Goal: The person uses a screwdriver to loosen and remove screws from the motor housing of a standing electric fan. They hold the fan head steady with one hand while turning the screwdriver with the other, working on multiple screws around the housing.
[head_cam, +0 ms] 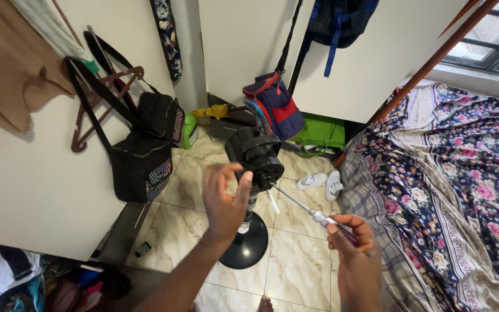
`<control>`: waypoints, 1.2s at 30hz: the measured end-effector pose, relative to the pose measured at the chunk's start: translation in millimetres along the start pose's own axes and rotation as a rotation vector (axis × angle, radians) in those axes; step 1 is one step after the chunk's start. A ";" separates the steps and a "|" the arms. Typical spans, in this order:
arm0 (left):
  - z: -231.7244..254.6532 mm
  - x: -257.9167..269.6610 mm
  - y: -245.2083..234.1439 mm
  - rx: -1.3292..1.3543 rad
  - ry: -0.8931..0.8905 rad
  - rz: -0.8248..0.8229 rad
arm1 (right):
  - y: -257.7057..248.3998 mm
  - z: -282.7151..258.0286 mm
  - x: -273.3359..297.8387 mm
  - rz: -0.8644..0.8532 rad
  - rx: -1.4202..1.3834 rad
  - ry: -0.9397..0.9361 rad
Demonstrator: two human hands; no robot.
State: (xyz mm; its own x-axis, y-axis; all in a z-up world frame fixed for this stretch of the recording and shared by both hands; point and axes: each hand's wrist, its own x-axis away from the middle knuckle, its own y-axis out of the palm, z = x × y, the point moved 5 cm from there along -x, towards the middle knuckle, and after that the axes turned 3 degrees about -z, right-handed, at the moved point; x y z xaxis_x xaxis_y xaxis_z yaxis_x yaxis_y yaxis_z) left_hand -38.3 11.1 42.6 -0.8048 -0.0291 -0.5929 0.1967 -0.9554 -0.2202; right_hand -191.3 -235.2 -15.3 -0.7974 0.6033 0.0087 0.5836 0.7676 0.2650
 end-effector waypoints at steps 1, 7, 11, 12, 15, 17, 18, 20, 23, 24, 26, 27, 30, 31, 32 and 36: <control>2.6 2.7 0.6 0.076 -0.057 -0.046 | -0.3 -1.5 0.6 -0.002 -0.019 0.011; 14.2 20.0 10.3 0.452 -0.386 -0.212 | 7.3 -13.8 7.3 -0.040 -0.090 0.057; 1.8 29.2 20.7 0.467 -0.563 -0.308 | 11.5 -13.8 10.0 -0.078 -0.105 0.082; -5.4 30.4 25.0 0.552 -0.653 -0.306 | 12.6 -13.2 8.6 -0.092 -0.112 0.081; -20.1 33.6 33.7 0.813 -0.765 -0.339 | 15.1 -10.7 4.6 -0.146 -0.146 0.089; -26.4 38.4 35.9 0.896 -0.802 -0.350 | 17.1 -9.0 2.0 -0.136 -0.058 0.069; -29.6 41.3 36.5 0.891 -0.825 -0.344 | 18.7 -9.0 0.0 -0.131 -0.015 0.057; -33.7 45.0 39.3 0.910 -0.873 -0.317 | 21.7 -11.6 -1.2 -0.129 0.103 0.019; -35.9 47.1 42.0 0.999 -0.924 -0.283 | 27.3 -23.5 -0.9 -0.177 0.263 -0.127; -35.6 46.6 42.0 1.046 -0.926 -0.291 | 29.3 -28.0 -1.0 -0.201 0.314 -0.189; -34.8 45.1 38.3 1.088 -0.906 -0.320 | 25.1 -27.8 -8.5 -0.182 0.247 -0.062; -35.1 42.8 34.6 1.084 -0.884 -0.342 | 23.0 -26.6 -10.6 -0.172 0.216 0.004; -35.1 37.2 27.9 1.021 -0.863 -0.381 | 23.0 -28.3 -17.2 -0.203 0.012 0.069; -33.7 36.9 27.5 0.991 -0.865 -0.388 | 21.4 -29.3 -19.6 -0.196 0.000 0.093; -31.8 36.3 25.7 0.982 -0.846 -0.377 | 21.3 -28.8 -20.2 -0.191 -0.014 0.122; -25.5 31.5 22.8 0.975 -0.766 -0.323 | 22.9 -28.7 -19.7 -0.189 -0.023 0.175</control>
State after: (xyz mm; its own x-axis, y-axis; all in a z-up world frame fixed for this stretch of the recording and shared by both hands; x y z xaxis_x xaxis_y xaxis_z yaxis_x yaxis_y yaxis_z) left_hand -45.0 -4.1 -0.8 -0.9181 0.3933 0.0482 -0.2952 -0.7601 0.5789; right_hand -166.6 -235.7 18.2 -0.9076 0.4014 0.1232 0.4196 0.8569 0.2995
